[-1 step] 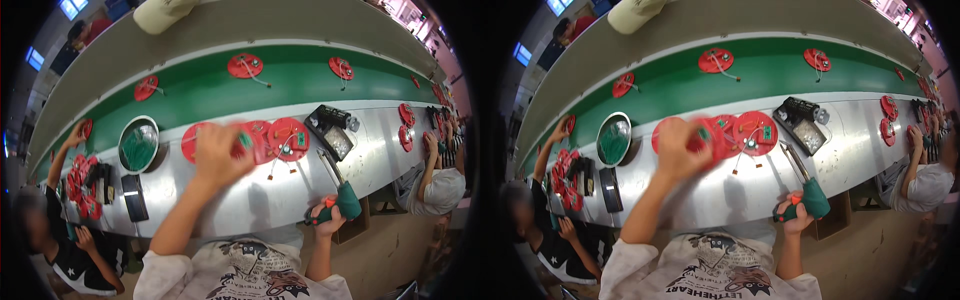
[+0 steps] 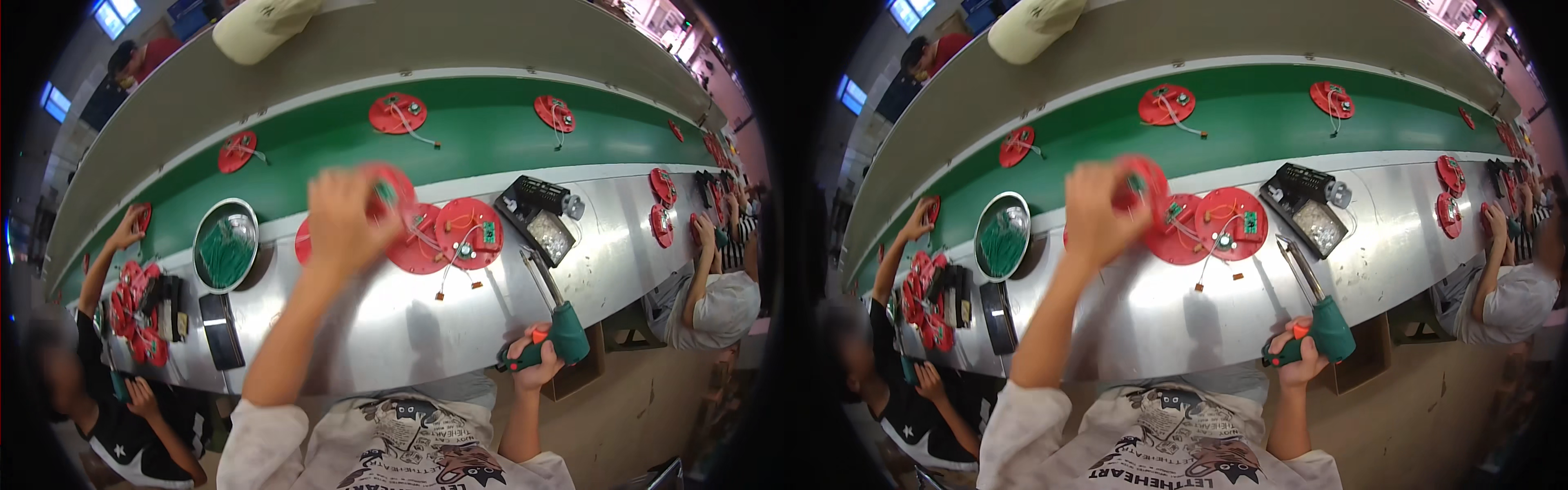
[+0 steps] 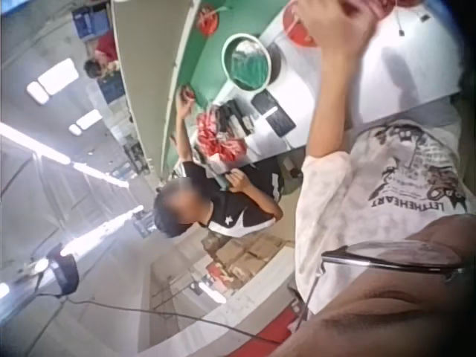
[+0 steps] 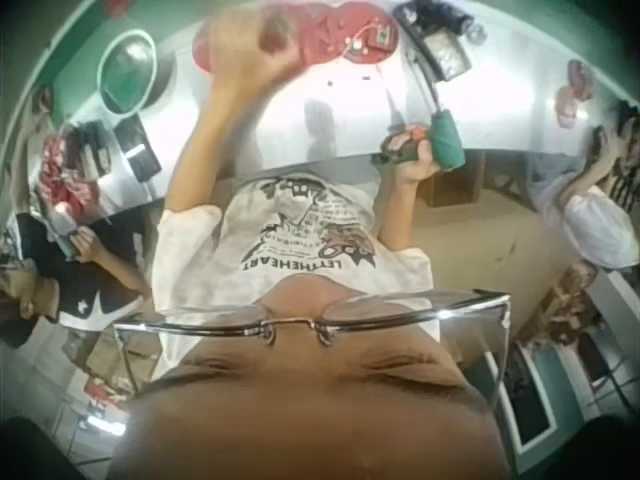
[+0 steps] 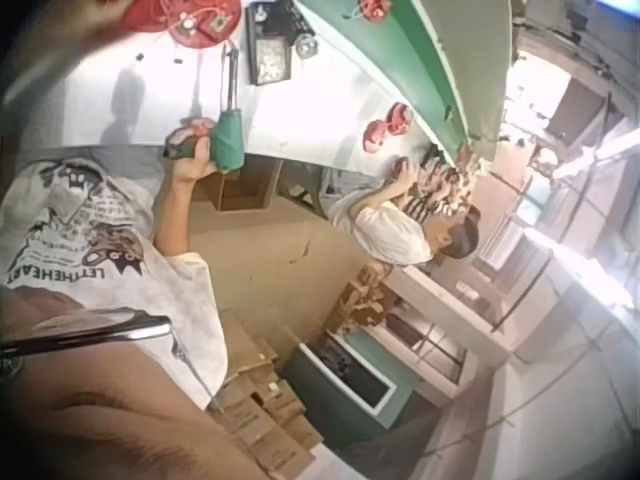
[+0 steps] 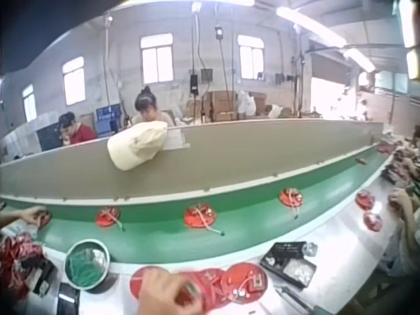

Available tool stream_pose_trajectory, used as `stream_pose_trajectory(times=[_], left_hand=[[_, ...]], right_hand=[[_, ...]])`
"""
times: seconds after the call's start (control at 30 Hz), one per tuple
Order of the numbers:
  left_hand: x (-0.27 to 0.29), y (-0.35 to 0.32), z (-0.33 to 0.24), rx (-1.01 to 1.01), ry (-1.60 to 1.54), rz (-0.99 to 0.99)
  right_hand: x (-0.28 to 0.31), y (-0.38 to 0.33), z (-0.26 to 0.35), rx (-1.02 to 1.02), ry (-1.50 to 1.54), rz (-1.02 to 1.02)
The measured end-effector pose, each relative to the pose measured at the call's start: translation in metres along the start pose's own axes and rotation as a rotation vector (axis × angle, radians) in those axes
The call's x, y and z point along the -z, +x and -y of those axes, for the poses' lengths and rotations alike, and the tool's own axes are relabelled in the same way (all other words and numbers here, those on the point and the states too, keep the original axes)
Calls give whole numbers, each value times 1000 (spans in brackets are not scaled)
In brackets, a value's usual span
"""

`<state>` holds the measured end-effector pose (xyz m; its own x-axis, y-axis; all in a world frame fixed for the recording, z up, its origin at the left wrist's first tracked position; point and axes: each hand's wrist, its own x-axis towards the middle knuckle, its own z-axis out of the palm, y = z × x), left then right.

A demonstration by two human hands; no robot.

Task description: Soldering wires to circuit boards on an assembly line.

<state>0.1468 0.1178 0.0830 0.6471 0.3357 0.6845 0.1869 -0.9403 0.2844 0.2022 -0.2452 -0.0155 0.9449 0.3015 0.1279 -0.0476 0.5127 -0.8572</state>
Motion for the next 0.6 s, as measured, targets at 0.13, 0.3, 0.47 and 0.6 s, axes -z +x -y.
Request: stream_pose_trajectory(times=[0.13, 0.3, 0.47, 0.6], left_hand=[[-62, 104, 148, 594, 556, 587], [-147, 166, 116, 510, 415, 436], [-178, 164, 112, 579, 128, 572], [-101, 124, 91, 459, -242, 487]], right_hand=[[2, -6, -11, 56, -75, -95], [-3, -8, -12, 57, -101, -163], [-9, -6, -7, 29, -134, -167], [-10, -7, -11, 32, -76, -184]])
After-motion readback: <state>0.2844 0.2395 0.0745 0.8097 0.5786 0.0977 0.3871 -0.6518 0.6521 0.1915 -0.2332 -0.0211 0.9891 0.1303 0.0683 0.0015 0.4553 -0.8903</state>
